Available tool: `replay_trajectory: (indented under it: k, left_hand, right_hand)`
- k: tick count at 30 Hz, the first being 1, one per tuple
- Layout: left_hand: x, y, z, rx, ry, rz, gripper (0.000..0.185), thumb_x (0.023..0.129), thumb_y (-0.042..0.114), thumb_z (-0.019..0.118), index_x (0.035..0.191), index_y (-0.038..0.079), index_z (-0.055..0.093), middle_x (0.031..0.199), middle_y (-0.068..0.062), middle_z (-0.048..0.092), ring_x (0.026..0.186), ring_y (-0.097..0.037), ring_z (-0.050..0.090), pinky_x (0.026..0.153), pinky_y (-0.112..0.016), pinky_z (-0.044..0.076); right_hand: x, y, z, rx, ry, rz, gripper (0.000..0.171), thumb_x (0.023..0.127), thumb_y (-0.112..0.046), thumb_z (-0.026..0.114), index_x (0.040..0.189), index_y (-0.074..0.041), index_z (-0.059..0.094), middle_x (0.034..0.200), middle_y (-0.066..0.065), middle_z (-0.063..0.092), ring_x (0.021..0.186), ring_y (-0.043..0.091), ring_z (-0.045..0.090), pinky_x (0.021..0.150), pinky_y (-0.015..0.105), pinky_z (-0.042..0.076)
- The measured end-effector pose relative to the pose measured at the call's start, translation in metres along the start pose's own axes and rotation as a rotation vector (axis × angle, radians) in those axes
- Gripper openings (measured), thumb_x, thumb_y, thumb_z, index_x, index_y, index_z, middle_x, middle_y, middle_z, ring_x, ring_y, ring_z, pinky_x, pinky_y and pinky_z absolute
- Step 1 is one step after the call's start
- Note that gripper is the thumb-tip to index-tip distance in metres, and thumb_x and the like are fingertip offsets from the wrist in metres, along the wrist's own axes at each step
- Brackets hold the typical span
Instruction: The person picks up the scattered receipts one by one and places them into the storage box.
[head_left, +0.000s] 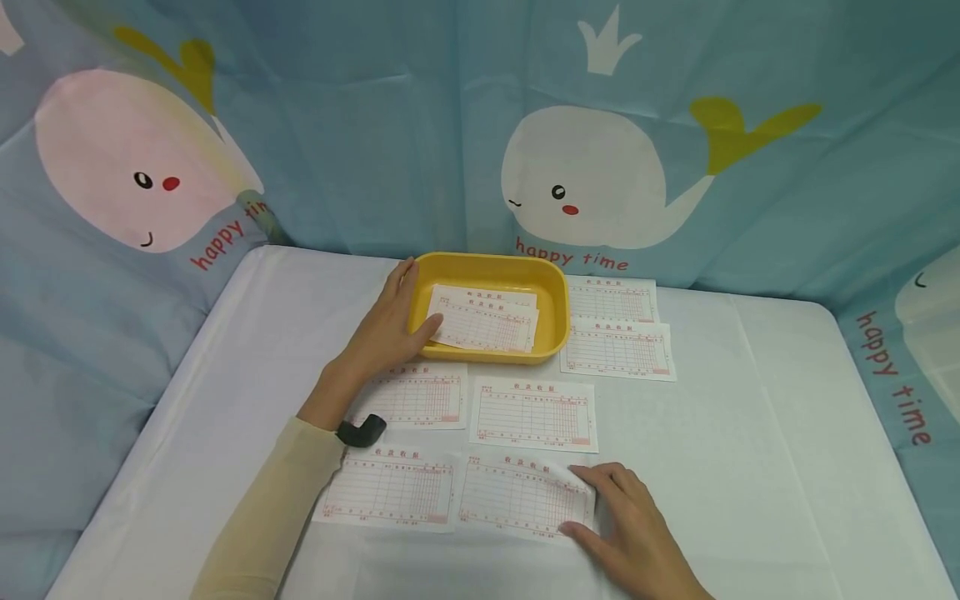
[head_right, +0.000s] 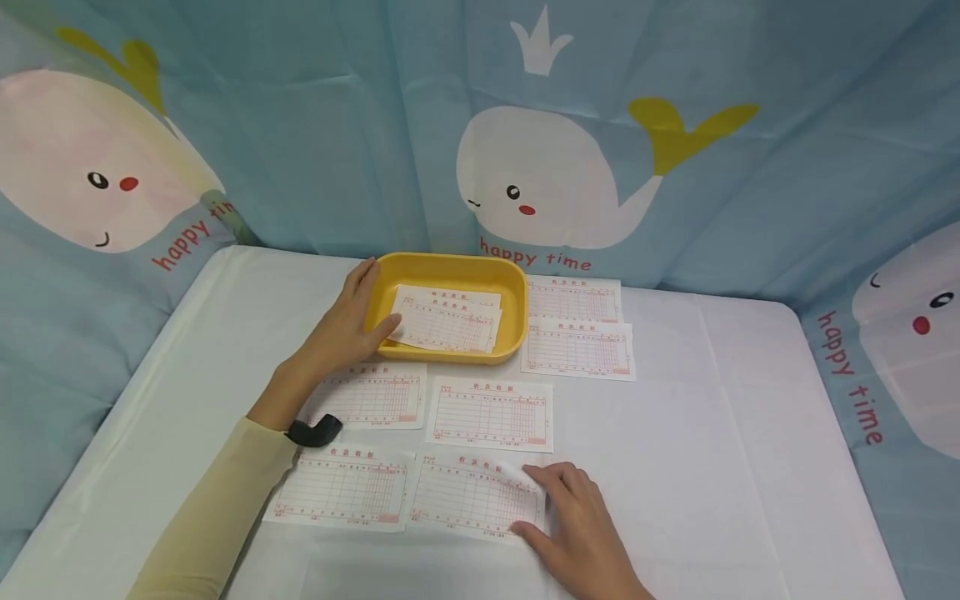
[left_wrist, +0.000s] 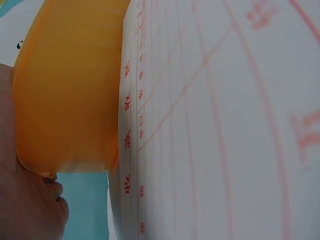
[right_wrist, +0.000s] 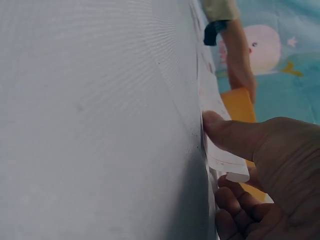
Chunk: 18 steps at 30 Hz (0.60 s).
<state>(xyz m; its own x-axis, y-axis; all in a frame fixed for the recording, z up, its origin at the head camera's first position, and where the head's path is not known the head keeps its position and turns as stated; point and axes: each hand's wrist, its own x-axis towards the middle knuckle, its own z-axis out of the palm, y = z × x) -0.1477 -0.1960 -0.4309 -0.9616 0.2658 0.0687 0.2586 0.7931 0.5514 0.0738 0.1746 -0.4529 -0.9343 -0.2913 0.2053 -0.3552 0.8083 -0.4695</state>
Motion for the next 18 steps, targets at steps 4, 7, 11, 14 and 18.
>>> replay_trajectory:
  k: [4,7,11,14,18]
  left_hand:
    - [-0.0007,0.0002,-0.0001,-0.009,0.003,-0.005,0.093,0.104,0.048,0.056,0.172,0.01,0.005,0.179,-0.012,0.006,0.163,-0.034,0.025,0.13,-0.055,0.032]
    - [-0.0006,-0.0001,0.0001,-0.007,0.006,-0.001,0.093,0.104,0.048,0.056,0.172,0.01,0.006,0.179,-0.012,0.006,0.164,-0.034,0.025,0.13,-0.055,0.031]
    - [-0.0002,-0.0007,0.0004,-0.001,0.003,0.008,0.093,0.104,0.049,0.054,0.172,0.009,0.004,0.179,-0.012,0.005,0.164,-0.035,0.024,0.13,-0.056,0.031]
    - [0.0,-0.0012,0.0005,0.002,0.002,0.011,0.093,0.104,0.05,0.053,0.172,0.009,0.003,0.179,-0.013,0.005,0.164,-0.035,0.024,0.13,-0.057,0.03]
    - [-0.0004,-0.0007,-0.0003,-0.002,0.006,0.005,0.092,0.104,0.048,0.055,0.172,0.009,0.006,0.179,-0.013,0.006,0.163,-0.035,0.025,0.13,-0.056,0.031]
  right_hand:
    - [-0.0002,-0.0014,-0.0006,0.037,0.01,-0.011,0.063,0.072,-0.029,0.098,0.128,-0.021,0.07,0.115,-0.02,0.065,0.102,-0.001,0.059,0.092,0.01,0.044]
    - [-0.0011,-0.002,-0.0002,0.053,0.022,-0.026,0.058,0.072,-0.024,0.097,0.124,-0.02,0.071,0.11,-0.021,0.067,0.095,-0.004,0.056,0.087,0.007,0.042]
    - [-0.0017,-0.0028,0.0013,0.06,0.038,-0.035,0.05,0.073,-0.018,0.096,0.118,-0.02,0.073,0.105,-0.02,0.069,0.09,-0.006,0.053,0.082,0.008,0.042]
    - [-0.0018,-0.003,0.0027,0.065,0.059,-0.049,0.046,0.074,-0.014,0.095,0.114,-0.019,0.074,0.104,-0.019,0.07,0.089,-0.007,0.054,0.083,0.008,0.043]
    - [-0.0022,-0.0034,0.0037,0.085,0.08,-0.068,0.045,0.073,-0.004,0.093,0.112,-0.019,0.076,0.101,-0.02,0.069,0.087,-0.007,0.054,0.082,0.008,0.044]
